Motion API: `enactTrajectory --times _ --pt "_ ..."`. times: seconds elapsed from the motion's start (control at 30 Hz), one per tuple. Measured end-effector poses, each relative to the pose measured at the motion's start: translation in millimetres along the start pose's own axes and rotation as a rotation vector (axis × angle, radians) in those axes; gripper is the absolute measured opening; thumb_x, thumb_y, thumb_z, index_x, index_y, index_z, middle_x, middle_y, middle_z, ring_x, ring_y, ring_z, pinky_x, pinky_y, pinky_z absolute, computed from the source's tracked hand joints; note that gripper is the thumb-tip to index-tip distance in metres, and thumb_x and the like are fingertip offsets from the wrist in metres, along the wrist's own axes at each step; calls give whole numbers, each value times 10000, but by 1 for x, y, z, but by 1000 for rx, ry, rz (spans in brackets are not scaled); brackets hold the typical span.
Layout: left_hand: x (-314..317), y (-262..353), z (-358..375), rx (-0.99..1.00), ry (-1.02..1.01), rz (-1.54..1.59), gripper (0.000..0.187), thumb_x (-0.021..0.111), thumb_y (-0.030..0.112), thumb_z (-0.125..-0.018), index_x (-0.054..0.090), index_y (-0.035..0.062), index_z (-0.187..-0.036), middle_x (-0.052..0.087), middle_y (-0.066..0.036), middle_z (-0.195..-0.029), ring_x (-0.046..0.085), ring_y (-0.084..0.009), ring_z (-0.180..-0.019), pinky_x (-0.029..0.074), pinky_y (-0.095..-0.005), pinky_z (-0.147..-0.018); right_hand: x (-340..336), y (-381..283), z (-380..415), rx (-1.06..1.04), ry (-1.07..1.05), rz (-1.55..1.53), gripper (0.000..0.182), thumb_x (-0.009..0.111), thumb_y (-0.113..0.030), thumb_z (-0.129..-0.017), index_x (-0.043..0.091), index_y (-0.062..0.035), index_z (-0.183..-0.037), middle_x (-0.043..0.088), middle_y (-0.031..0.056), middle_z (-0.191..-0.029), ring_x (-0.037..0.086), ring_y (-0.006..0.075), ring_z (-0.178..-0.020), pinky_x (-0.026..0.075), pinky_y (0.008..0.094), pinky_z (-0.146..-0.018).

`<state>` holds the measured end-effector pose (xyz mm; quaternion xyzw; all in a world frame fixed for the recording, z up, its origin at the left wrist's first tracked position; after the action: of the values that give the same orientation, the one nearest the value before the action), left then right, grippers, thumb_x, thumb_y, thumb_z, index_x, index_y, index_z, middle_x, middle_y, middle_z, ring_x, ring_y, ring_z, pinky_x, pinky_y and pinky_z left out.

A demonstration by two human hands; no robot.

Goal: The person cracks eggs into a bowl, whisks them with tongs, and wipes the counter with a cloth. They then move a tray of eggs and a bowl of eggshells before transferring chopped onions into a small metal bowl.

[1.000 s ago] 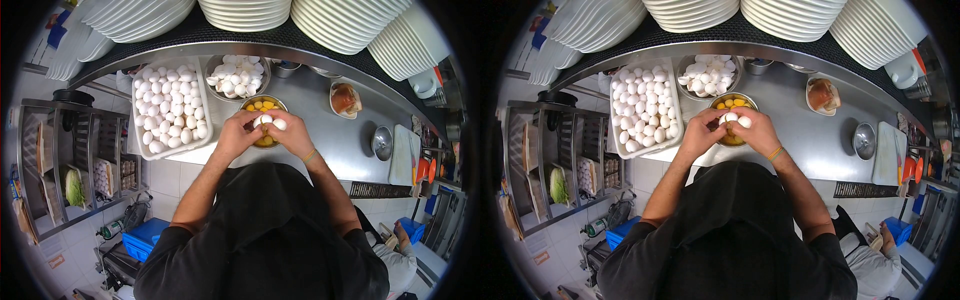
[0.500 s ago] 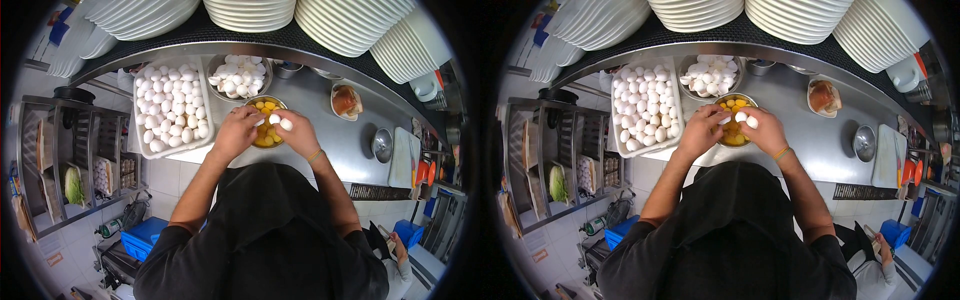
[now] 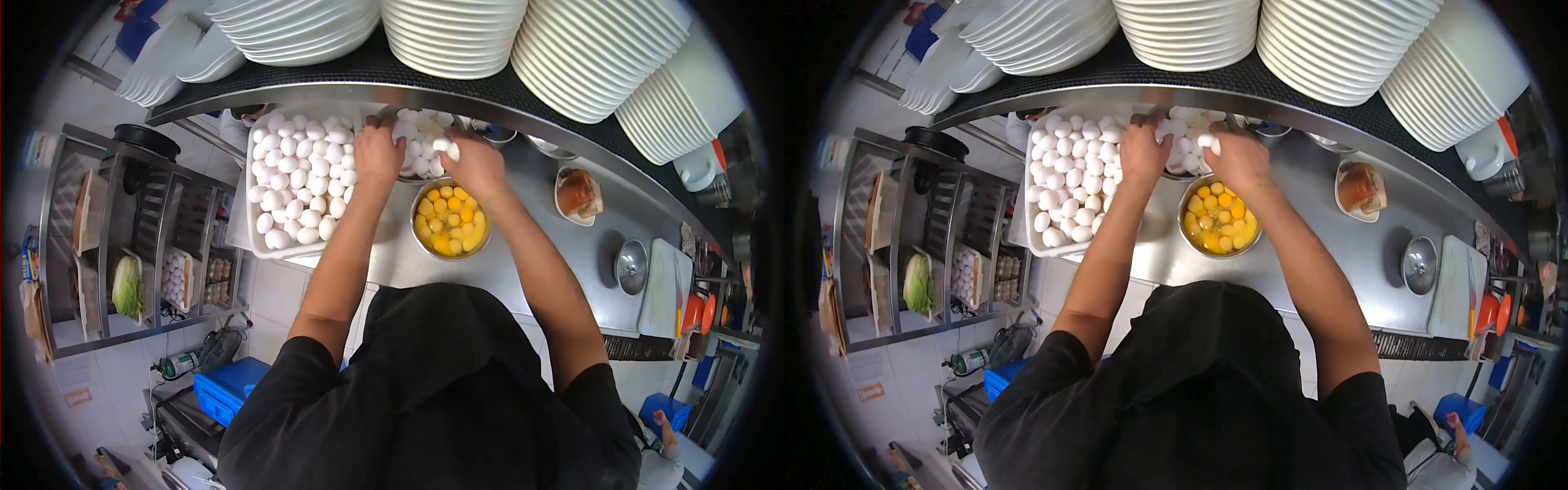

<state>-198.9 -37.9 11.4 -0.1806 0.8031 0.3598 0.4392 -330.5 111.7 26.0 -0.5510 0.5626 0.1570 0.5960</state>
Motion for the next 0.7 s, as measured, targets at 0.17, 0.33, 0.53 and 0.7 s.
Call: enactTrajectory --times 0.17,0.33,0.53,0.7 --pt "38 -23 9 -67 -113 155 513 829 233 -843 704 106 -1324 664 -203 -1286 664 -396 -1161 549 -467 -1012 47 -4 -49 -44 -141 228 480 753 -343 -888 663 -143 -1314 738 155 -1197 721 354 -1084 598 484 -882" --pt "-5 -31 34 80 86 217 473 799 163 -848 709 74 -1304 662 -196 -1306 649 -404 -1188 534 -474 -1030 54 -2 -46 -49 -129 151 542 733 -408 -918 646 -142 -1382 733 185 -1236 707 358 -1137 574 468 -951" --pt "-109 -130 95 -202 159 -115 450 775 119 -811 720 66 -1254 661 -203 -1289 657 -404 -1132 535 -497 -984 18 11 -4 87 -92 -166 559 761 -420 -929 646 -94 -1369 725 218 -1254 705 370 -1135 554 445 -955" --pt "-145 -228 143 -545 -29 -469 370 748 172 -841 722 66 -1195 663 -196 -1209 673 -409 -1095 548 -509 -940 19 37 32 243 -104 -462 490 798 -361 -927 656 -45 -1274 726 205 -1209 698 317 -1117 549 396 -931"
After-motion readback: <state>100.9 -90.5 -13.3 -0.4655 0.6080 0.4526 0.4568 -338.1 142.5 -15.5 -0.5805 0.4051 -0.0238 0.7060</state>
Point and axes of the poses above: each hand's wrist, its own z-axis away from the middle knuckle, its own x-axis out of the palm, y = z × x, the point moved 7 cm from there along -z, towards the middle knuckle
